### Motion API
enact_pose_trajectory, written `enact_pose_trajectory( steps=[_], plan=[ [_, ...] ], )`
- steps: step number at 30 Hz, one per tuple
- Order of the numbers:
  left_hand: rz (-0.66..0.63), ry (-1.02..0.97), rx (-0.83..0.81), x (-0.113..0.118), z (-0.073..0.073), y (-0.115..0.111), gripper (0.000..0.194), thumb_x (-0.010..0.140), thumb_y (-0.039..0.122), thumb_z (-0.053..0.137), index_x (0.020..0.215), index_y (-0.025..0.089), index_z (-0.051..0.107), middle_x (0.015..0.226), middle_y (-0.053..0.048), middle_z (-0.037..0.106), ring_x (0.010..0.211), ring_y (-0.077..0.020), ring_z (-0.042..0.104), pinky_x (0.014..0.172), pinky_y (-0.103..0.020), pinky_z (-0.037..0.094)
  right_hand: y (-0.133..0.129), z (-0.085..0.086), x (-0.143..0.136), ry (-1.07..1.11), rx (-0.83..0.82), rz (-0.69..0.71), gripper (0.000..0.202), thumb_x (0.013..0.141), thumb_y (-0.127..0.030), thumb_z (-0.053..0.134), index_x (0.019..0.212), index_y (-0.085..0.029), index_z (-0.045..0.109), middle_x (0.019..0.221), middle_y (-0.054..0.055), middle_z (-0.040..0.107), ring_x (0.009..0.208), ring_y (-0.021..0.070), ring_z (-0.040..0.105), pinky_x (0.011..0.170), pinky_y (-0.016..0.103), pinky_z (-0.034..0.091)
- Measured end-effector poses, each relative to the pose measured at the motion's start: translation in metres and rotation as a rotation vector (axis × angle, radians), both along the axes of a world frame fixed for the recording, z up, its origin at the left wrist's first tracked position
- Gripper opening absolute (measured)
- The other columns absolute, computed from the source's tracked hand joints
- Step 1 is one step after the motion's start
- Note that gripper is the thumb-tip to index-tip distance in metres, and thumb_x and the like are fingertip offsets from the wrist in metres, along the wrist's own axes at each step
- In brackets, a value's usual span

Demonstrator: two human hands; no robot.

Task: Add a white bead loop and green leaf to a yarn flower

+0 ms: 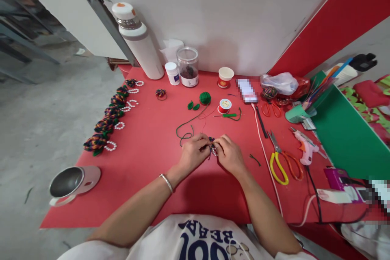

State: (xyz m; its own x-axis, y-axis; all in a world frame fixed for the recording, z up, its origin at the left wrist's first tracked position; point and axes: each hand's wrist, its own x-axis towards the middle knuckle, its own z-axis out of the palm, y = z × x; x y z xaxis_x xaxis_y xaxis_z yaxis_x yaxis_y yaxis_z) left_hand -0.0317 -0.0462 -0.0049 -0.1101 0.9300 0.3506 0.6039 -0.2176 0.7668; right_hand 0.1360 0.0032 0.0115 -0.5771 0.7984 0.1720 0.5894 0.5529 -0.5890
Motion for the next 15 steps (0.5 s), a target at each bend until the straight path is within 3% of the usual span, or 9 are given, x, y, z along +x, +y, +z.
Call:
enact_pose_trajectory(
  steps=[3,7,11,15],
  plan=[
    [-0.013,-0.003,0.011,-0.0003,-0.0023,-0.0008,0.019,0.082,0.007,0.06,0.081,0.019,0.075,0.087,-0.003,0.069,0.07,-0.0109,0.063,0.064,-0.021,0.048,0.0033,0.0004,0.0031,0.131,-0.06,-0.02,0.027,0.104,-0.029,0.042,0.105,-0.022,0.068,0.096,0.007,0.067,0.091,0.0196,0.065,0.081,0.029,0.048],
    [-0.018,0.011,0.016,-0.0003,-0.0034,-0.0017,0.019,0.084,0.007,0.06,0.083,0.019,0.075,0.088,-0.004,0.068,0.071,-0.0114,0.064,0.065,-0.021,0.049,0.0054,-0.0002,0.006,0.163,-0.067,0.025,0.023,0.099,-0.034,0.055,0.117,-0.027,0.068,0.1,0.005,0.068,0.092,0.0183,0.066,0.081,0.027,0.049],
    [-0.026,0.022,0.021,-0.0007,-0.004,-0.0019,0.02,0.086,0.008,0.059,0.085,0.02,0.075,0.089,-0.004,0.069,0.074,-0.0119,0.065,0.067,-0.022,0.051,0.0034,0.0009,0.0035,0.022,0.011,0.057,0.02,0.1,-0.027,0.051,0.097,-0.024,0.071,0.091,0.005,0.067,0.084,0.0176,0.064,0.073,0.027,0.046],
    [-0.046,0.033,0.037,-0.0018,-0.0062,-0.0024,0.02,0.089,0.011,0.058,0.088,0.021,0.075,0.092,-0.004,0.07,0.077,-0.0126,0.067,0.071,-0.023,0.054,0.0004,0.0055,-0.0025,-0.089,0.039,-0.011,0.021,0.097,-0.023,0.049,0.083,-0.02,0.064,0.087,0.007,0.064,0.077,0.0187,0.059,0.065,0.028,0.04]
  ],
)
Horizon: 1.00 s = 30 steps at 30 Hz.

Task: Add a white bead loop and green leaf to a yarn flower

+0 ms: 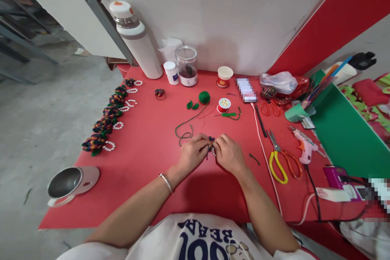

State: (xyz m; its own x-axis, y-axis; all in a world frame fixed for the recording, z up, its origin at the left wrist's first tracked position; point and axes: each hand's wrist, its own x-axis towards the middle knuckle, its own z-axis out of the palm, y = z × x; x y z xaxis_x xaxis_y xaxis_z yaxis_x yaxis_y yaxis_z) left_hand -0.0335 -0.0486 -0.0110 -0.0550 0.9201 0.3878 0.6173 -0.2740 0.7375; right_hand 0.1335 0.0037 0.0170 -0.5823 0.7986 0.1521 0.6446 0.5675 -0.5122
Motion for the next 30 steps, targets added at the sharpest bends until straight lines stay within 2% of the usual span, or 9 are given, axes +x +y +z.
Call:
enact_pose_trajectory(
  steps=[2,5,8,11,15,20,25,28,30],
  plan=[
    [-0.008,0.013,0.014,0.0,-0.001,-0.001,0.019,0.09,0.011,0.058,0.088,0.02,0.075,0.093,-0.005,0.071,0.078,-0.0132,0.068,0.073,-0.024,0.054,0.0,0.0,-0.002,0.072,-0.122,-0.026,0.024,0.096,-0.023,0.047,0.077,-0.02,0.061,0.08,0.006,0.062,0.072,0.0173,0.056,0.064,0.027,0.04],
    [-0.02,0.038,0.042,0.0,-0.001,-0.003,0.019,0.091,0.012,0.056,0.088,0.019,0.073,0.093,-0.006,0.073,0.081,-0.0147,0.069,0.075,-0.025,0.056,0.001,-0.004,-0.003,0.3,-0.505,-0.065,0.029,0.095,-0.032,0.048,0.071,-0.02,0.059,0.068,0.001,0.061,0.065,0.015,0.055,0.062,0.025,0.041],
    [-0.06,0.06,0.066,0.0,-0.001,-0.006,0.019,0.092,0.011,0.053,0.092,0.018,0.071,0.094,-0.008,0.074,0.085,-0.0165,0.071,0.076,-0.027,0.057,0.003,-0.01,-0.002,0.52,-0.864,-0.152,0.028,0.086,-0.041,0.058,0.071,-0.018,0.063,0.062,-0.001,0.059,0.058,0.0126,0.053,0.057,0.024,0.04],
    [-0.116,0.078,0.076,-0.001,0.001,-0.009,0.023,0.092,0.01,0.05,0.1,0.018,0.07,0.101,-0.01,0.075,0.091,-0.0178,0.072,0.079,-0.029,0.059,0.004,-0.011,-0.003,0.642,-1.033,-0.222,0.029,0.076,-0.045,0.066,0.067,-0.017,0.063,0.056,-0.002,0.057,0.051,0.0106,0.05,0.05,0.022,0.036],
    [-0.169,0.107,0.083,0.0,0.004,-0.011,0.026,0.093,0.01,0.048,0.103,0.019,0.07,0.109,-0.011,0.074,0.096,-0.0183,0.073,0.084,-0.029,0.06,0.003,-0.006,-0.004,0.69,-1.072,-0.251,0.03,0.072,-0.045,0.07,0.063,-0.018,0.062,0.052,-0.002,0.056,0.048,0.0102,0.05,0.048,0.022,0.037],
    [-0.182,0.149,0.061,0.001,0.002,-0.011,0.026,0.094,0.009,0.046,0.105,0.02,0.068,0.111,-0.01,0.074,0.098,-0.0182,0.073,0.083,-0.028,0.059,0.001,-0.006,-0.006,0.664,-0.982,-0.223,0.031,0.078,-0.043,0.066,0.059,-0.019,0.062,0.05,-0.002,0.054,0.049,0.0109,0.051,0.053,0.024,0.042],
    [-0.121,0.072,-0.04,-0.003,-0.002,-0.007,0.027,0.091,0.006,0.047,0.104,0.019,0.066,0.084,-0.004,0.075,0.071,-0.0139,0.071,0.066,-0.023,0.055,-0.003,-0.01,-0.006,0.639,-0.976,-0.191,0.031,0.081,-0.043,0.064,0.062,-0.018,0.065,0.056,0.001,0.062,0.052,0.0116,0.056,0.053,0.023,0.047],
    [-0.117,-0.006,-0.08,-0.005,-0.002,-0.005,0.029,0.088,0.003,0.047,0.1,0.018,0.068,0.078,-0.002,0.073,0.066,-0.0127,0.068,0.064,-0.022,0.053,-0.004,-0.008,-0.005,0.594,-1.014,-0.207,0.031,0.079,-0.047,0.067,0.068,-0.018,0.067,0.058,0.0,0.064,0.045,0.0095,0.052,0.044,0.021,0.042],
    [-0.13,-0.079,-0.117,-0.006,-0.001,-0.004,0.029,0.088,0.003,0.047,0.099,0.017,0.069,0.076,-0.002,0.072,0.06,-0.0114,0.066,0.06,-0.021,0.052,-0.004,-0.006,-0.004,0.587,-1.035,-0.204,0.032,0.077,-0.049,0.069,0.072,-0.017,0.069,0.059,-0.001,0.064,0.043,0.0086,0.051,0.042,0.021,0.042]
  ],
)
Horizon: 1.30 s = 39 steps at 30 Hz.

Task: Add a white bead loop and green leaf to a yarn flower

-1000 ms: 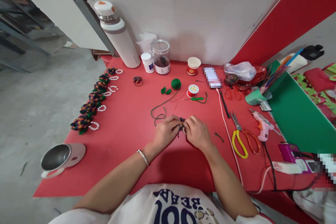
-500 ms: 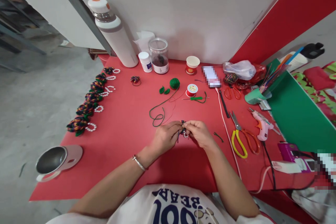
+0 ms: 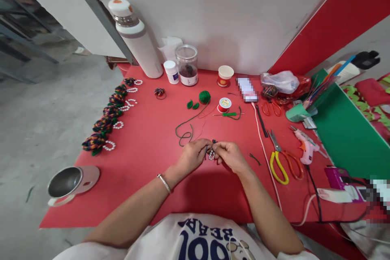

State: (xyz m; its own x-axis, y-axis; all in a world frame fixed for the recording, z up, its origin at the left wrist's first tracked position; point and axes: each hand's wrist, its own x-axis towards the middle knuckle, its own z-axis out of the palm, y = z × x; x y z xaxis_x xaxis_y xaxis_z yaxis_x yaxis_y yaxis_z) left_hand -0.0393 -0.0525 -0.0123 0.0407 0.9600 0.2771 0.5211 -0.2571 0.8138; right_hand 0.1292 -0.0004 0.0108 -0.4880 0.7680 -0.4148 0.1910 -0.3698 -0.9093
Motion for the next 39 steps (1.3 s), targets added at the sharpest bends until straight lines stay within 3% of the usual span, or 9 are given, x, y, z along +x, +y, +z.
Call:
enact_pose_trajectory(
  steps=[4,10,17,26,34,39],
  plan=[
    [0.001,-0.149,-0.097,0.0,0.001,0.002,0.027,0.089,0.005,0.047,0.096,0.016,0.071,0.073,-0.002,0.07,0.048,-0.0084,0.059,0.051,-0.019,0.049,0.0,0.001,0.001,0.024,-0.006,0.029,0.036,0.075,-0.051,0.071,0.076,-0.015,0.071,0.061,0.0,0.066,0.045,0.0084,0.055,0.046,0.021,0.046],
    [0.006,-0.176,-0.115,0.0,0.004,0.003,0.025,0.086,0.005,0.049,0.09,0.015,0.073,0.083,-0.005,0.075,0.063,-0.0104,0.066,0.06,-0.019,0.053,-0.003,-0.002,0.001,-0.014,-0.018,0.046,0.032,0.072,-0.046,0.073,0.079,-0.014,0.074,0.063,0.002,0.069,0.049,0.0109,0.059,0.05,0.024,0.05],
    [-0.057,-0.287,-0.196,-0.002,0.008,0.004,0.021,0.087,0.01,0.052,0.087,0.013,0.073,0.078,-0.005,0.072,0.056,-0.009,0.061,0.055,-0.019,0.05,-0.009,0.005,-0.007,-0.205,0.167,-0.02,0.02,0.072,-0.033,0.072,0.061,-0.017,0.071,0.054,0.001,0.066,0.048,0.0096,0.052,0.048,0.021,0.039],
    [-0.101,-0.328,-0.189,-0.005,0.013,0.003,0.018,0.091,0.016,0.056,0.083,0.013,0.072,0.08,-0.005,0.073,0.057,-0.0087,0.062,0.054,-0.018,0.051,-0.009,0.004,-0.003,-0.165,0.148,-0.089,0.017,0.069,-0.033,0.072,0.064,-0.017,0.069,0.053,0.001,0.065,0.047,0.0097,0.05,0.047,0.021,0.036],
    [-0.118,-0.315,-0.163,-0.008,0.009,0.003,0.018,0.091,0.015,0.056,0.084,0.013,0.073,0.088,-0.007,0.075,0.062,-0.0094,0.066,0.057,-0.019,0.054,-0.007,0.004,0.0,-0.165,0.142,-0.072,0.021,0.066,-0.037,0.076,0.065,-0.017,0.07,0.048,-0.003,0.056,0.045,0.0076,0.039,0.044,0.021,0.028],
    [-0.128,-0.284,-0.121,-0.009,0.013,0.004,0.019,0.091,0.016,0.057,0.081,0.014,0.073,0.089,-0.009,0.076,0.073,-0.0135,0.071,0.066,-0.022,0.057,-0.005,0.002,0.004,-0.145,0.129,-0.064,0.021,0.067,-0.037,0.077,0.068,-0.016,0.072,0.054,0.001,0.065,0.048,0.0094,0.049,0.048,0.021,0.035]
  ],
)
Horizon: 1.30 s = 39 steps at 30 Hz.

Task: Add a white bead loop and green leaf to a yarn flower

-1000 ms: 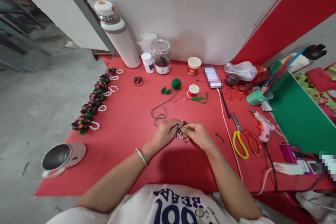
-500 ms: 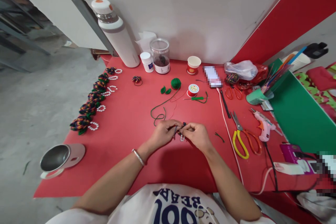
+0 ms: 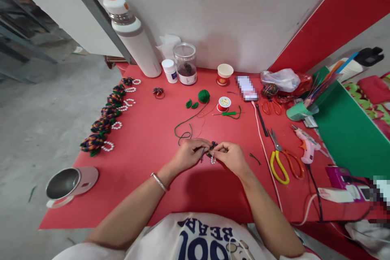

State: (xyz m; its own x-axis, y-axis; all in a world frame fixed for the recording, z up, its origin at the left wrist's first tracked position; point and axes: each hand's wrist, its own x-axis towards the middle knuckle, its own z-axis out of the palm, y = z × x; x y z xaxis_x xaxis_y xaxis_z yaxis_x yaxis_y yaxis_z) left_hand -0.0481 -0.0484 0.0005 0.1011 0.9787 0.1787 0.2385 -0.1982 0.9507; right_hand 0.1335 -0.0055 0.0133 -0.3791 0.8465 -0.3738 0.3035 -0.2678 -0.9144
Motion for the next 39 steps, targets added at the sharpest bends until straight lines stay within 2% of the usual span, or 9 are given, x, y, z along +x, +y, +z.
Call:
enact_pose_trajectory(
  steps=[4,11,18,25,33,39],
  plan=[
    [0.005,0.033,0.065,-0.001,0.004,0.001,0.018,0.089,0.014,0.059,0.08,0.014,0.074,0.088,-0.01,0.077,0.077,-0.0153,0.073,0.071,-0.023,0.058,0.001,0.0,0.002,0.035,-0.013,0.011,0.022,0.068,-0.038,0.078,0.067,-0.018,0.07,0.059,0.003,0.07,0.051,0.0115,0.057,0.051,0.022,0.04],
    [0.038,0.048,0.092,-0.001,0.002,0.001,0.017,0.087,0.012,0.06,0.08,0.014,0.076,0.088,-0.011,0.078,0.079,-0.0165,0.075,0.071,-0.023,0.058,0.004,0.007,0.003,0.044,-0.041,0.036,0.024,0.068,-0.04,0.078,0.068,-0.018,0.069,0.06,0.003,0.07,0.054,0.0128,0.06,0.054,0.023,0.044],
    [0.071,0.036,0.047,0.0,-0.002,0.0,0.016,0.084,0.012,0.061,0.081,0.013,0.076,0.088,-0.011,0.078,0.076,-0.0156,0.073,0.068,-0.023,0.057,0.008,0.002,0.01,0.022,0.029,0.061,0.025,0.075,-0.041,0.071,0.073,-0.017,0.068,0.064,0.0,0.066,0.058,0.0119,0.056,0.057,0.023,0.042],
    [0.083,0.045,0.044,0.005,0.003,0.0,0.012,0.081,0.012,0.062,0.079,0.013,0.075,0.085,-0.01,0.076,0.064,-0.0117,0.066,0.054,-0.019,0.048,0.011,0.0,0.015,0.003,0.097,0.102,0.026,0.082,-0.043,0.065,0.076,-0.018,0.064,0.064,-0.002,0.057,0.06,0.0119,0.05,0.059,0.023,0.039],
    [0.055,0.047,0.058,0.007,0.0,0.0,0.013,0.086,0.013,0.061,0.084,0.014,0.074,0.087,-0.01,0.076,0.075,-0.0153,0.07,0.067,-0.024,0.053,0.01,0.001,0.014,-0.046,0.175,0.163,0.031,0.09,-0.047,0.056,0.08,-0.018,0.064,0.07,-0.001,0.059,0.065,0.0134,0.052,0.065,0.024,0.042],
    [0.027,0.062,0.112,0.008,-0.003,0.001,0.014,0.089,0.015,0.061,0.087,0.016,0.075,0.087,-0.01,0.074,0.083,-0.0168,0.07,0.077,-0.028,0.055,0.01,0.002,0.014,-0.051,0.196,0.172,0.029,0.09,-0.045,0.055,0.081,-0.019,0.063,0.072,-0.001,0.061,0.068,0.0138,0.054,0.068,0.024,0.043]
  ],
)
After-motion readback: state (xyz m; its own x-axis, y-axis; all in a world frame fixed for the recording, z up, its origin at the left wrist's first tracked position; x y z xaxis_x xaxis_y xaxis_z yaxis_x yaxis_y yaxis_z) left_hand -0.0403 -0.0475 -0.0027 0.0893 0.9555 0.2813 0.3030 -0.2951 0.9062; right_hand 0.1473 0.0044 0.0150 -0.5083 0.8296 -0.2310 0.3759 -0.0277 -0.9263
